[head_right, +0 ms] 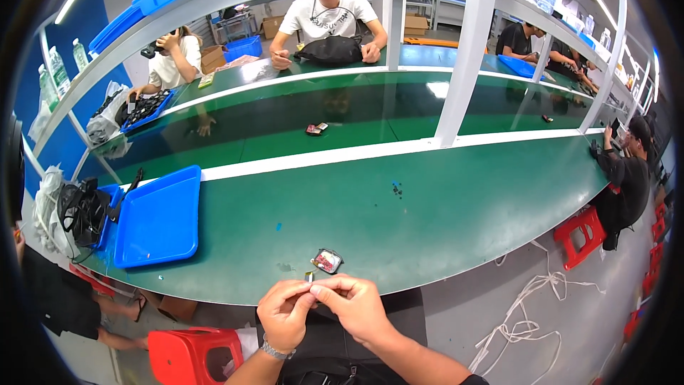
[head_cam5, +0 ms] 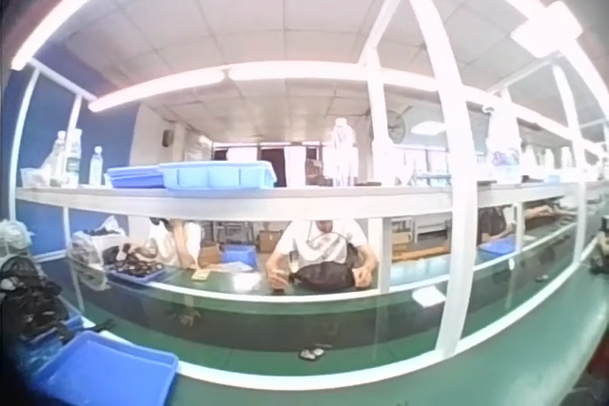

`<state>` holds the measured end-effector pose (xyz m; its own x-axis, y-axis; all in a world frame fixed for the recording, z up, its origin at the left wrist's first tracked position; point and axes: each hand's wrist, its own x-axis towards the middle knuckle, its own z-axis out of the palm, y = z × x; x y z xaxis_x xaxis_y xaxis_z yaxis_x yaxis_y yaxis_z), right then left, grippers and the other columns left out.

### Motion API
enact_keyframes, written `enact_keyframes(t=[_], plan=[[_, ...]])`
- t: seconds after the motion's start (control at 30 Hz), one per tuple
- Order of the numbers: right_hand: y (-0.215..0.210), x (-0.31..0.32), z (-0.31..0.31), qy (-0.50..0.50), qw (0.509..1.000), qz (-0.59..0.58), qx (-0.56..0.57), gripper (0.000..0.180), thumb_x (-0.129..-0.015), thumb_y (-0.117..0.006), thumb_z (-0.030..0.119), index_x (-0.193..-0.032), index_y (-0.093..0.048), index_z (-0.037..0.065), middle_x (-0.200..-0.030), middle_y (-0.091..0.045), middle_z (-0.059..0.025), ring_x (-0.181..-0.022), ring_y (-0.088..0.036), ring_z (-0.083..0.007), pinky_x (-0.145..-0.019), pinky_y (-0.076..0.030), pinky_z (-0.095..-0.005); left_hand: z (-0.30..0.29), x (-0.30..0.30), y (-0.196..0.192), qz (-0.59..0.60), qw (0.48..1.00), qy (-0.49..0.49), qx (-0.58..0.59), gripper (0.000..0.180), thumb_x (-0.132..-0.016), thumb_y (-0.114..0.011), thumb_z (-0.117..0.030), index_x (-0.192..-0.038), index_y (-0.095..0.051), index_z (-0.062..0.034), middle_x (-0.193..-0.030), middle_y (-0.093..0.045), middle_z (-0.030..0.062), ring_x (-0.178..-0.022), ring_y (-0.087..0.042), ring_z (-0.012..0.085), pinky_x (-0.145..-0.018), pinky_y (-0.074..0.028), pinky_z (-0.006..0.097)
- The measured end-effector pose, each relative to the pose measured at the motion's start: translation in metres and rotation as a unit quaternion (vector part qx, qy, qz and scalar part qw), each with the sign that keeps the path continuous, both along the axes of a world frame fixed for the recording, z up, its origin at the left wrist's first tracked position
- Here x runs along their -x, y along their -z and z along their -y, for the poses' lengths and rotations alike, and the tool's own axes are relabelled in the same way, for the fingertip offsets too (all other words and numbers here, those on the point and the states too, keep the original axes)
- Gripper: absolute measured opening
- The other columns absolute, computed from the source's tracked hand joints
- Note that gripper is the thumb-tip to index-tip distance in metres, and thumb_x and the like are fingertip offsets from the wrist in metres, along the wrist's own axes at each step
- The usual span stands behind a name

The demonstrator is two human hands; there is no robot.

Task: Assembling small electronic components, specifically smartwatches, on a production line.

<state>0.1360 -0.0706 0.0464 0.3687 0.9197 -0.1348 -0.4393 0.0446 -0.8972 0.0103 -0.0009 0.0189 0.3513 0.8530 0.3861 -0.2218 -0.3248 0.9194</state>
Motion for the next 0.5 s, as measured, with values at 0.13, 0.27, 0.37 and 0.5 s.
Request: enact_keyframes(t=[0.13,0.27,0.37,0.5], plan=[[0.007,0.015,0.013,-0.012,0.998,-0.016,0.051,0.014,-0.094,-0.070,0.006,-0.101,-0.074,-0.005,-0.092,-0.068,-0.0071,-0.072,-0.054,-0.0093,-0.064,-0.043,-0.0224,0.005,0.018,0.010,-0.013,1.000,0.009,-0.012,0.013,-0.083,-0.074,0.011,-0.095,-0.074,0.0039,-0.091,-0.071,0.0142,-0.070,-0.069,0.0155,-0.061,-0.058,0.025],[0.001,0.025,0.022,-0.037,0.996,-0.021,0.079,0.018,-0.097,-0.066,0.007,-0.109,-0.073,-0.005,-0.093,-0.067,-0.0062,-0.075,-0.054,-0.0090,-0.067,-0.045,-0.0224,0.011,0.029,0.008,-0.020,1.000,0.013,-0.002,0.011,-0.085,-0.071,0.012,-0.094,-0.071,0.0045,-0.091,-0.069,0.0148,-0.072,-0.069,0.0173,-0.063,-0.059,0.028],[-0.001,0.029,0.020,-0.042,0.998,0.019,0.032,0.021,-0.097,-0.066,0.007,-0.115,-0.071,-0.002,-0.101,-0.066,-0.0050,-0.076,-0.055,-0.0089,-0.068,-0.047,-0.0232,0.009,0.030,0.004,-0.036,0.999,-0.011,-0.021,0.011,-0.085,-0.071,0.012,-0.092,-0.071,0.0041,-0.091,-0.069,0.0145,-0.074,-0.069,0.0176,-0.063,-0.059,0.028],[-0.024,0.006,0.003,-0.014,0.915,0.403,0.009,0.025,-0.092,-0.069,0.008,-0.116,-0.070,0.003,-0.109,-0.066,-0.0099,-0.089,-0.066,-0.0179,-0.075,-0.053,-0.0292,-0.003,0.032,0.003,-0.007,0.999,-0.039,-0.012,0.012,-0.085,-0.067,0.014,-0.093,-0.068,0.0042,-0.097,-0.069,0.0161,-0.078,-0.070,0.0182,-0.062,-0.059,0.027]])
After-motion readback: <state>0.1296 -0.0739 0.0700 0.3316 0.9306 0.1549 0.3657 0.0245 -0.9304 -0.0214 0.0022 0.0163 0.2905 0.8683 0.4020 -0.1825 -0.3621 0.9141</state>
